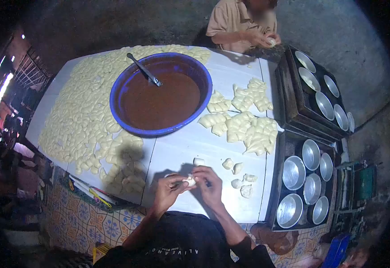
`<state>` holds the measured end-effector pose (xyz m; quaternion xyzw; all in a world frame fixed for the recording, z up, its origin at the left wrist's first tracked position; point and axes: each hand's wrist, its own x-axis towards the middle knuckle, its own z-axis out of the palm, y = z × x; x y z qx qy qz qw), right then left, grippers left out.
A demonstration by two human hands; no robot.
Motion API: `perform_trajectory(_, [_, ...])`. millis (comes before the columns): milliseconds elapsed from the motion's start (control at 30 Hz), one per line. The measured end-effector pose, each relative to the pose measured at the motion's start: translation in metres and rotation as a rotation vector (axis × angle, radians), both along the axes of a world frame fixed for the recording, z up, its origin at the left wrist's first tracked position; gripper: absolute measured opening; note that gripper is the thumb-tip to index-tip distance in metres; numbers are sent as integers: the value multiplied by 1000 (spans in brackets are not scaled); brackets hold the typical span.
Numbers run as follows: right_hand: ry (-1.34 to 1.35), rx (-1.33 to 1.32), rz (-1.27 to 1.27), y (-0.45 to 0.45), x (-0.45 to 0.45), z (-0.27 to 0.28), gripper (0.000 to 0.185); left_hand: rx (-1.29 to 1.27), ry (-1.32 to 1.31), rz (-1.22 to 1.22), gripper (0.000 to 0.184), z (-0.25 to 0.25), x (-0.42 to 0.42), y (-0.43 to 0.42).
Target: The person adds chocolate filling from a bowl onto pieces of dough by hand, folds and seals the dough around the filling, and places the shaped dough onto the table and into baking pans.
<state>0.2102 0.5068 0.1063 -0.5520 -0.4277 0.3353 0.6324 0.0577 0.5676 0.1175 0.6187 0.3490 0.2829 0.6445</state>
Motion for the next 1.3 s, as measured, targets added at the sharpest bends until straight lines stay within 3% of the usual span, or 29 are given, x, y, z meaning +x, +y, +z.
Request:
perform_trajectory(100, [-214, 2, 71, -14, -15, 14, 14, -22, -51, 57, 28, -16, 3, -7])
perform_trajectory(167, [-302, -8, 33, -26, -10, -15, 16, -371, -128, 113, 23, -18, 6, -12])
perform_trajectory(233, [-96, -249, -20, -35, -10, -24, 13, -354, -157, 211, 21, -25, 13, -24])
perform_trajectory(300, [10, -415, -25, -39, -13, -25, 22, 94, 82, 50, 22, -32, 11, -22])
perform_trajectory(367, [-33, -192, -162, -39, -18, -21, 34, 16, 76, -7, 28, -29, 9, -25])
perform_trajectory(400, [153, -301, 89, -45, -6, -28, 47, -76, -70, -43, 29, -27, 10, -26])
perform_trajectory(433, [612, -444, 292, -50, 3, -26, 51, -169, -214, -78, 32, -22, 10, -27])
perform_trajectory(467, [611, -432, 360, -55, 7, -25, 49, -393, -366, -140, 33, -12, 9, -30])
perform_trajectory(500, [610, -419, 428, -59, 9, -25, 48, -395, -363, -146, 33, -14, 10, -28])
perform_trajectory(567, [283, -466, 146, -50, 10, -34, 40, 246, -165, 53, 34, -18, 11, -26])
perform_trajectory(600, [6, -405, -101, -42, 11, -40, 35, 110, -88, 119, 34, -9, 7, -21])
perform_trajectory(633, [-9, -337, -224, -38, 19, -54, 41, -15, -222, 225, 30, -11, 9, -16])
perform_trajectory(700, [-13, -371, -185, -31, 30, -77, 45, -142, -241, 310, 27, -22, 3, -1])
perform_trajectory(733, [325, -370, -125, -32, 33, -79, 48, -135, -245, 309, 27, -24, 0, 4])
perform_trajectory(800, [180, -364, -124, -35, 36, -86, 49, 12, -114, 370, 22, -26, -10, 7])
perform_trajectory(933, [-218, -646, 95, -31, 61, -86, 41, -188, -190, 440, 13, -35, -10, 7])
perform_trajectory(1033, [-608, -649, -52, -15, 71, -30, 30, -222, -156, 367, 10, -35, -6, 2])
perform_trajectory(1067, [-850, -318, -238, -10, 85, -53, 30, -233, -206, 349, 8, -40, -5, 1])
perform_trajectory(1100, [-982, -320, -343, -4, 85, -39, 28, -230, -213, 349, 8, -40, -2, 0])
perform_trajectory(1233, [-945, -481, 59, 11, 109, -57, 20, -83, -130, 237, 13, -42, 7, -4])
perform_trajectory(1267, [-590, -438, -8, 11, 95, -39, 21, -66, -138, 197, 18, -44, 8, -4])
perform_trajectory(1300, [-492, -395, 38, 11, 85, -21, 27, -52, -143, 165, 22, -46, 8, -4])
